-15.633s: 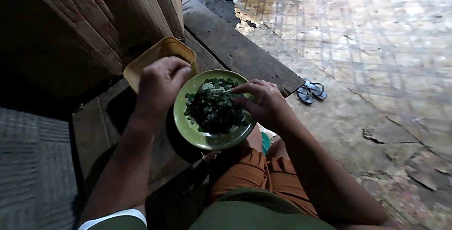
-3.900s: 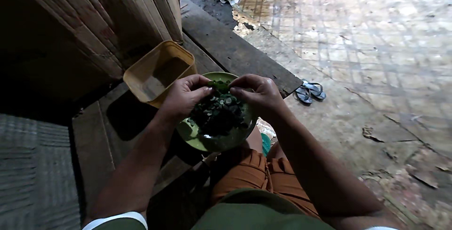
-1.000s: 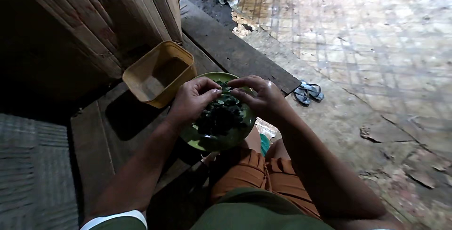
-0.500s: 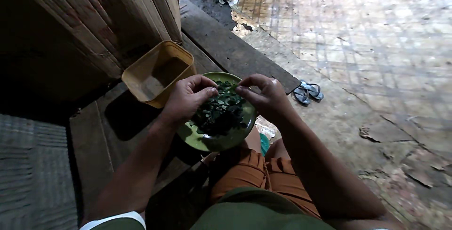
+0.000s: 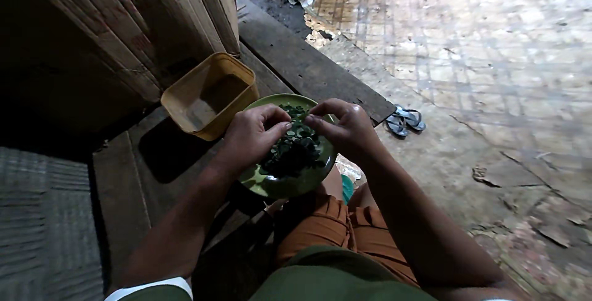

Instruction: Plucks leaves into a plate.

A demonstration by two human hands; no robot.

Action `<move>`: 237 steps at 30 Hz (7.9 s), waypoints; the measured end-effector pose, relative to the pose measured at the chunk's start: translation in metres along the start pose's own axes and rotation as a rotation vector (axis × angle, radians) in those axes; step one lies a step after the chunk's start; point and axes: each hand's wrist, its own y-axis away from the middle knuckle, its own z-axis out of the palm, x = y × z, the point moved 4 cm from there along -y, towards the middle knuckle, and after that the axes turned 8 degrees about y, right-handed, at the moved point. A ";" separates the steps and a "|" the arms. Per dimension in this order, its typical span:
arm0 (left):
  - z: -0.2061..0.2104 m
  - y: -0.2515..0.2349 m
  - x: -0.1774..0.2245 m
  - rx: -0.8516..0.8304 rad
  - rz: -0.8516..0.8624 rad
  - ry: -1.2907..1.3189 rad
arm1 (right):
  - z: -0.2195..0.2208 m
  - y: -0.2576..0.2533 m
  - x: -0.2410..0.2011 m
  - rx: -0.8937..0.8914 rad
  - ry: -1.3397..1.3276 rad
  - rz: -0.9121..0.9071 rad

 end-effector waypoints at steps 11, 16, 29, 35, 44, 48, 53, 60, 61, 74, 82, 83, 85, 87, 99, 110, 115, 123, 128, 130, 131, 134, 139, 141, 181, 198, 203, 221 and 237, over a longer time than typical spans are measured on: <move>0.003 0.002 0.004 0.070 0.109 -0.062 | 0.006 -0.001 -0.005 0.000 0.038 -0.029; -0.028 -0.001 -0.001 0.213 0.104 -0.182 | 0.001 -0.002 0.000 -0.007 0.148 -0.041; -0.046 -0.008 -0.010 0.109 0.099 -0.443 | 0.009 0.000 -0.003 -0.125 0.361 -0.133; -0.009 -0.004 -0.025 -0.239 -0.132 -0.463 | 0.006 0.003 0.004 -0.086 0.374 -0.090; -0.017 -0.001 0.001 -0.004 -0.001 -0.161 | -0.006 0.003 -0.007 0.038 0.202 -0.090; -0.012 -0.002 0.003 -0.042 -0.028 -0.038 | -0.004 0.003 -0.015 0.071 0.082 -0.162; -0.008 -0.001 0.003 -0.067 -0.012 0.031 | 0.006 0.000 -0.024 0.062 0.113 -0.168; -0.013 -0.004 -0.004 0.016 -0.150 0.268 | 0.000 0.002 -0.006 0.041 0.038 -0.090; -0.013 -0.005 -0.005 0.040 -0.162 0.338 | 0.000 0.004 -0.002 0.017 0.004 -0.066; -0.005 -0.004 -0.006 0.067 -0.373 0.729 | 0.000 0.009 -0.002 0.035 -0.040 -0.036; -0.010 -0.003 -0.006 -0.026 -0.209 0.374 | -0.005 0.007 -0.001 -0.007 -0.069 -0.031; -0.009 -0.003 -0.005 -0.042 -0.178 0.354 | -0.005 0.006 0.000 -0.016 -0.070 -0.041; -0.005 -0.003 -0.005 -0.077 -0.125 0.382 | -0.004 0.005 -0.002 -0.037 -0.080 -0.051; 0.001 -0.003 -0.003 -0.143 -0.091 0.436 | -0.003 0.004 -0.009 -0.055 -0.090 -0.045; 0.017 -0.003 -0.005 -0.078 -0.139 0.562 | -0.001 0.003 -0.005 -0.010 -0.183 -0.035; 0.014 -0.003 -0.003 -0.040 -0.236 0.656 | -0.004 0.004 -0.002 0.012 -0.129 -0.045; -0.001 -0.003 -0.004 -0.040 -0.233 0.568 | -0.017 0.007 0.009 0.031 -0.130 -0.014; 0.007 0.001 0.003 -0.034 0.137 0.179 | -0.011 0.006 0.000 -0.017 -0.120 -0.021; 0.014 0.002 0.004 0.038 0.205 0.035 | -0.004 0.003 -0.007 -0.027 -0.127 -0.099; 0.014 0.001 0.003 0.031 0.212 -0.002 | -0.004 0.002 -0.005 -0.037 -0.128 -0.097; 0.012 0.001 0.003 0.029 0.216 -0.022 | -0.004 0.003 -0.004 -0.038 -0.125 -0.090; -0.006 -0.001 0.003 0.088 0.200 -0.116 | -0.008 0.003 0.002 -0.030 -0.062 -0.056; -0.060 -0.005 -0.006 0.351 0.114 -0.326 | -0.004 0.005 -0.002 -0.072 0.168 -0.109; -0.078 -0.006 -0.017 0.429 0.061 -0.411 | 0.002 0.006 -0.004 -0.121 0.255 -0.161; 0.004 -0.002 -0.002 0.011 -0.180 0.570 | 0.008 0.007 -0.014 -0.048 0.118 -0.067; 0.002 -0.003 -0.006 0.002 -0.147 0.453 | -0.011 0.012 0.001 -0.078 0.200 -0.062; 0.001 -0.001 -0.001 -0.027 -0.002 0.236 | -0.013 0.011 0.004 -0.089 0.227 -0.066; 0.007 0.001 0.003 0.056 0.256 -0.128 | 0.002 0.002 -0.010 -0.080 0.235 -0.182; -0.062 -0.006 -0.012 0.184 0.061 -0.443 | 0.005 0.005 -0.011 -0.162 0.383 -0.187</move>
